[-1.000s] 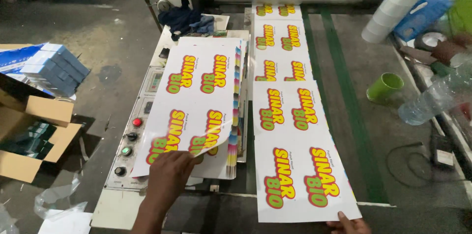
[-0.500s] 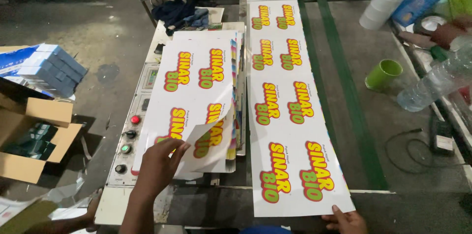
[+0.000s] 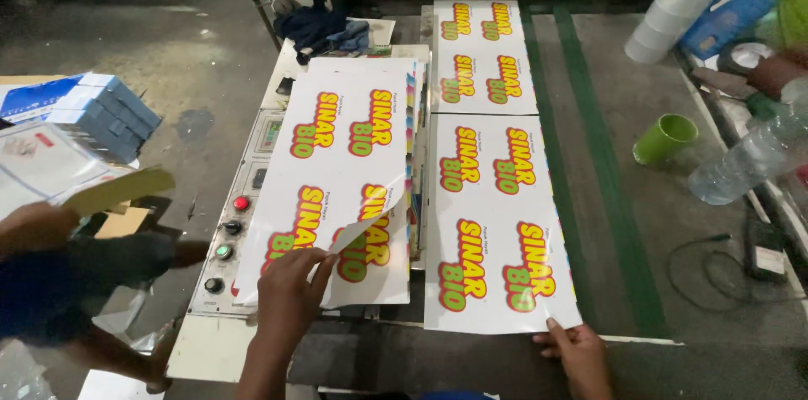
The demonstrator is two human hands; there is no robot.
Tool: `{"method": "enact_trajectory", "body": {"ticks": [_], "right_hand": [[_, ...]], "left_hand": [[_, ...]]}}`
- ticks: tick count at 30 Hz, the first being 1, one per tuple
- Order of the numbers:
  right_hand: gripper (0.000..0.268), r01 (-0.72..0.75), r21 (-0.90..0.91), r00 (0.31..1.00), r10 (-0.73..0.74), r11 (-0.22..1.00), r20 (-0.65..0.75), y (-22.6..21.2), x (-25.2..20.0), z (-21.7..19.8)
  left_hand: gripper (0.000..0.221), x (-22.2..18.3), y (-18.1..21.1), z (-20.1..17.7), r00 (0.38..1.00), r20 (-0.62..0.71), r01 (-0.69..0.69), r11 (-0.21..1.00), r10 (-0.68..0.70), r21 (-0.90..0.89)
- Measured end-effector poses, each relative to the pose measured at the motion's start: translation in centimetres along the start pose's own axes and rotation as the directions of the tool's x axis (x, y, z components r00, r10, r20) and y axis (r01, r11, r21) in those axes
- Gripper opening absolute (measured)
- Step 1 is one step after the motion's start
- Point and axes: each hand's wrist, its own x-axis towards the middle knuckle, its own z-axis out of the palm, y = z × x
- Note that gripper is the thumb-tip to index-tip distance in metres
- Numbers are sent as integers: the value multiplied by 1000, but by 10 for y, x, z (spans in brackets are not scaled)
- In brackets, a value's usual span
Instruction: The person collects printed sticker sheets from a conveyor belt and stacks them on a nearby table. The person uses both hands to align and place the sheets into a growing pile.
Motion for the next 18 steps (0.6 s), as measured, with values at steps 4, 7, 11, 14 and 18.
{"method": "enact_trajectory", "body": {"ticks": [4,7,11,14,18], "right_hand": [[35,40,40,996,-43,998,75,-51,-2,16],[43,-178,102,983,173,979,60,-70,-4,13],[48,-272,6,962,272,962,15,-48,0,1],[50,-234,75,968,226,969,105,-20,3,-3],[51,-223,-11,955,221,975,197,-50,-34,30]], "left_hand": [[12,1,2,-3,997,-68,19,1000,-20,-12],[14,2,-9,-7,980,-193,33,997,-45,-66],[14,2,-5,-15,926,-379,-15,999,-4,-47],[19,-3,8,-8,891,-448,-93,995,74,-20],[23,-21,26,28,953,-212,-243,964,217,-106]]}}
